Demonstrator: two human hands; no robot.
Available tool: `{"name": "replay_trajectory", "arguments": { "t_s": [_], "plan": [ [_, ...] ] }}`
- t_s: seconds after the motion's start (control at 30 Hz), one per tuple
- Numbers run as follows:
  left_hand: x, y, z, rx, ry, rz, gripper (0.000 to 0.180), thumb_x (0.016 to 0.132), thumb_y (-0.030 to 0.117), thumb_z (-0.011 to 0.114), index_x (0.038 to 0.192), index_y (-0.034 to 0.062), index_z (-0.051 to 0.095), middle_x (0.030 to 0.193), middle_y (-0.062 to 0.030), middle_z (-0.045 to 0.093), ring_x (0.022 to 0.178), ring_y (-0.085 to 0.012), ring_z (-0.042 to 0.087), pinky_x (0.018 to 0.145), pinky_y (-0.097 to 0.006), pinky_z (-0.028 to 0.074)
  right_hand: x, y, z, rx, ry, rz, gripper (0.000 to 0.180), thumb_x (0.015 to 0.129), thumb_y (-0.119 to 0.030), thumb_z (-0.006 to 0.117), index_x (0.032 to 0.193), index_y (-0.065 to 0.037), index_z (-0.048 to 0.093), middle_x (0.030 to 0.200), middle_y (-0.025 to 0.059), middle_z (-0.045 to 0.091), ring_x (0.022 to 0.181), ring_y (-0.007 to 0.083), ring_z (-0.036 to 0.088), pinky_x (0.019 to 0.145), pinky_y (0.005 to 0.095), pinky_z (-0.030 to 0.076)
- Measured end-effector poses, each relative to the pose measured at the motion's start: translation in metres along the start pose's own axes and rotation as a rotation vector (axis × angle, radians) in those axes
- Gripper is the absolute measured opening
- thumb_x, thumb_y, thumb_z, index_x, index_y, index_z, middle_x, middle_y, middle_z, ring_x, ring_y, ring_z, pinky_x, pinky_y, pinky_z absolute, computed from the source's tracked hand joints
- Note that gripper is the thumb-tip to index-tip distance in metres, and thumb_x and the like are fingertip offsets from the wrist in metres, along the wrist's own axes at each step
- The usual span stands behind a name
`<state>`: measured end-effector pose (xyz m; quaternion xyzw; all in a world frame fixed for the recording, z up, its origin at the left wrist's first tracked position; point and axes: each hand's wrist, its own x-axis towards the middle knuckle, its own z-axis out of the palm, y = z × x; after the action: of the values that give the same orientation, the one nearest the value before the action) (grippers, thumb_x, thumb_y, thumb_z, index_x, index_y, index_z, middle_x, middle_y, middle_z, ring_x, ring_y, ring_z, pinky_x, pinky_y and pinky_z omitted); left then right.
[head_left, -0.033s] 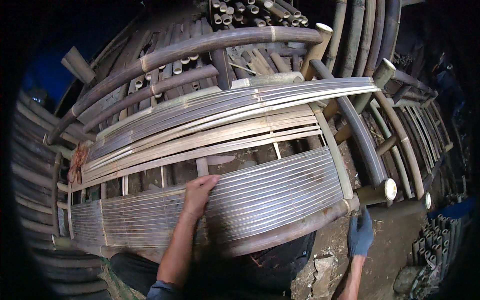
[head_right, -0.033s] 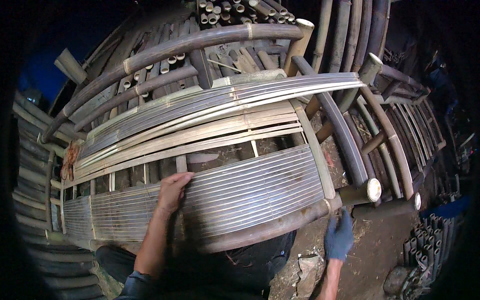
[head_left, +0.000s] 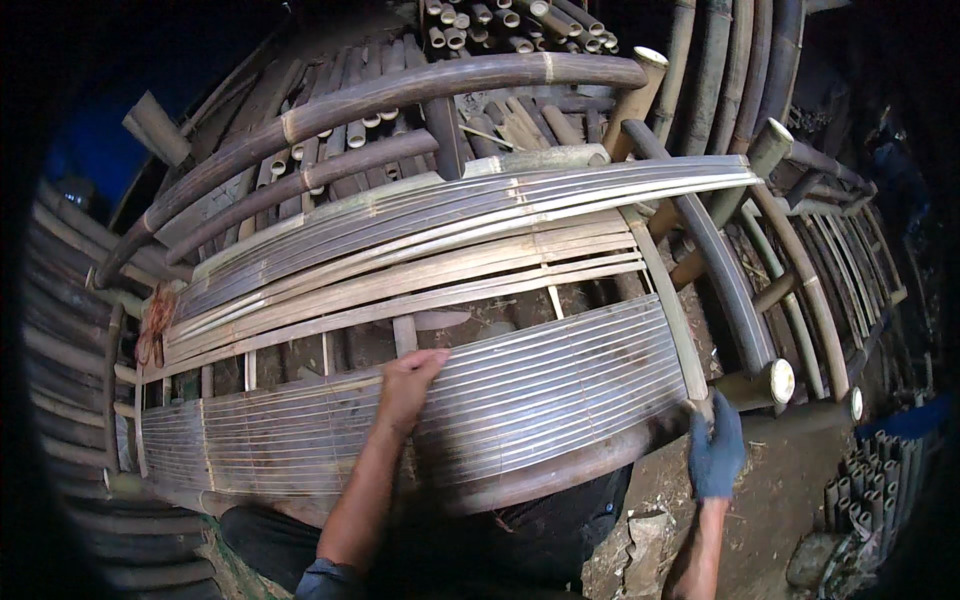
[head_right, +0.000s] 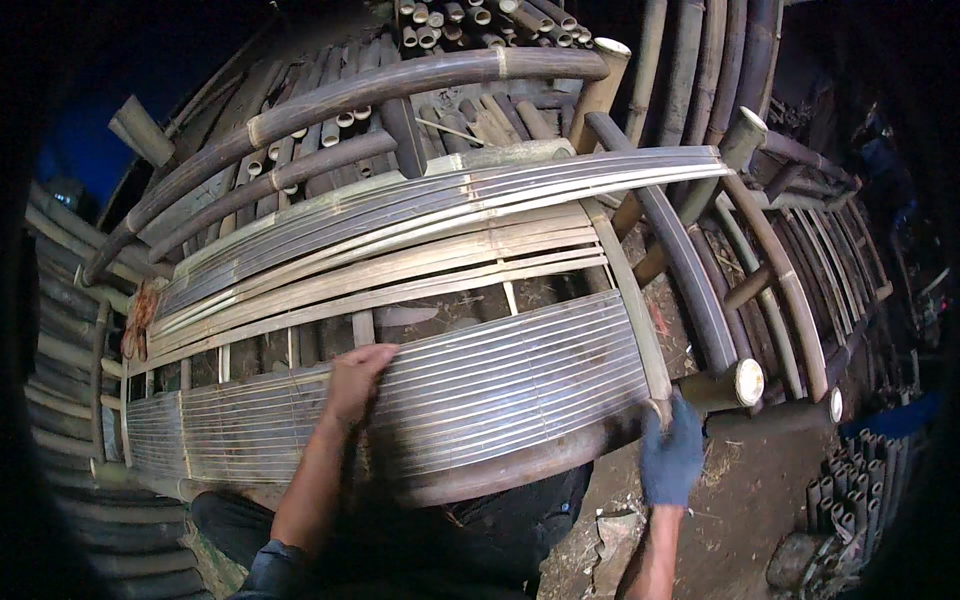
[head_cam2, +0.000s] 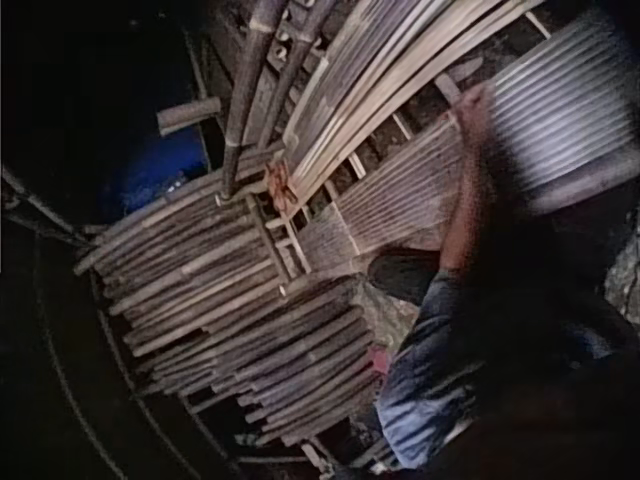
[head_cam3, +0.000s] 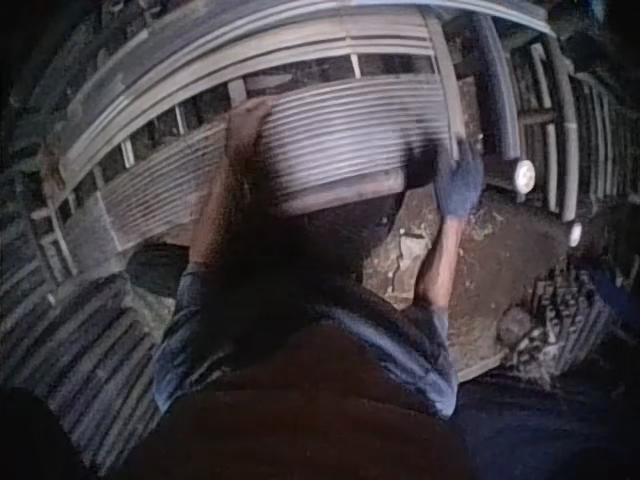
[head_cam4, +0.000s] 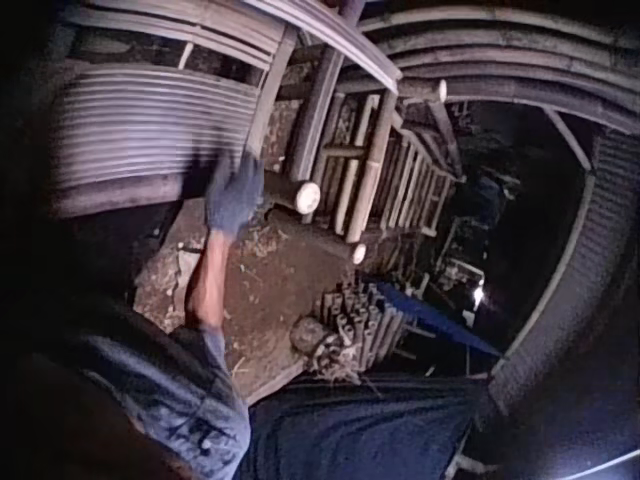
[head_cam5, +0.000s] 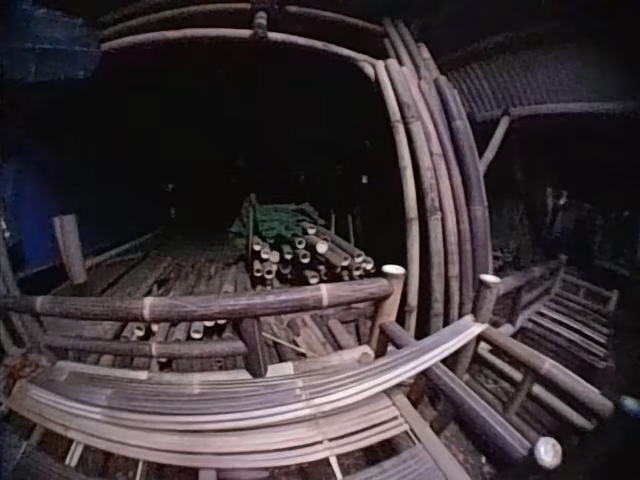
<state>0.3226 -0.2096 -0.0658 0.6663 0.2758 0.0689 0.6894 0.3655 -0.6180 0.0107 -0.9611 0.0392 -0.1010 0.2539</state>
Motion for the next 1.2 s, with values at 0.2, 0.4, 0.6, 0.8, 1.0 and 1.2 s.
{"name": "replay_trajectory", "arguments": {
  "t_s": [0.2,0.4,0.6,0.8,1.0,1.2],
  "plan": [
    [0.028,-0.003,0.077,-0.105,-0.145,-0.068,0.025,0.093,0.021,0.067,0.109,0.0015,0.072,0.069,0.0039,0.057,0.054,-0.0024,0.039,0.047,-0.018,0.029,0.15,-0.095,0.139,-0.517,-0.407,-0.549,0.073,0.094,-0.066,0.038,0.114,-0.003,0.07,0.13,0.0204,0.058,0.129,0.043,0.044,0.11,0.0575,0.027],
    [0.055,0.001,0.109,-0.232,-0.1,-0.084,0.028,0.093,0.022,0.068,0.111,0.0016,0.071,0.071,0.0026,0.058,0.052,-0.0012,0.033,0.044,-0.019,0.025,0.174,-0.114,0.172,-0.276,-0.877,-0.33,0.061,0.087,-0.058,0.055,0.109,-0.003,0.072,0.11,0.0216,0.069,0.098,0.0347,0.067,0.091,0.0425,0.048],
    [0.083,-0.019,0.161,-0.085,-0.153,0.07,0.025,0.093,0.019,0.068,0.107,-0.0011,0.073,0.099,-0.0092,0.074,0.09,-0.0118,0.065,0.081,-0.026,0.05,0.157,-0.078,0.171,0.373,-0.62,-0.291,0.038,0.084,-0.037,0.072,0.083,0.0,0.069,0.079,0.0163,0.066,0.071,0.0274,0.062,0.068,0.0387,0.049],
    [0.08,-0.019,0.195,0.193,-0.296,0.125,0.026,0.091,0.019,0.07,0.108,-0.0008,0.072,0.099,-0.0121,0.074,0.087,-0.0131,0.066,0.079,-0.026,0.051,0.146,-0.053,0.18,0.37,-0.433,-0.427,0.032,0.086,-0.037,0.069,0.082,-0.005,0.07,0.077,0.0169,0.062,0.074,0.0366,0.057,0.064,0.042,0.045],
    [0.084,-0.026,0.191,0.266,-0.332,0.346,0.021,0.089,0.016,0.071,0.102,-0.001,0.073,0.092,-0.0112,0.07,0.081,-0.0157,0.064,0.073,-0.027,0.051,0.142,-0.063,0.171,0.46,-0.443,-0.275,0.034,0.088,-0.034,0.068,0.083,0.0,0.07,0.078,0.0168,0.063,0.075,0.0315,0.061,0.067,0.0388,0.047],
    [0.086,-0.023,0.193,0.205,-0.319,0.235,0.019,0.089,0.015,0.071,0.1,-0.001,0.074,0.087,-0.0104,0.068,0.07,-0.0135,0.061,0.064,-0.028,0.05,0.15,-0.046,0.156,0.884,-0.239,-0.007,0.045,0.09,-0.02,0.064,0.133,-0.005,0.056,0.124,0.0213,0.062,0.111,0.0256,0.061,0.095,0.0358,0.048]
  ]
}}
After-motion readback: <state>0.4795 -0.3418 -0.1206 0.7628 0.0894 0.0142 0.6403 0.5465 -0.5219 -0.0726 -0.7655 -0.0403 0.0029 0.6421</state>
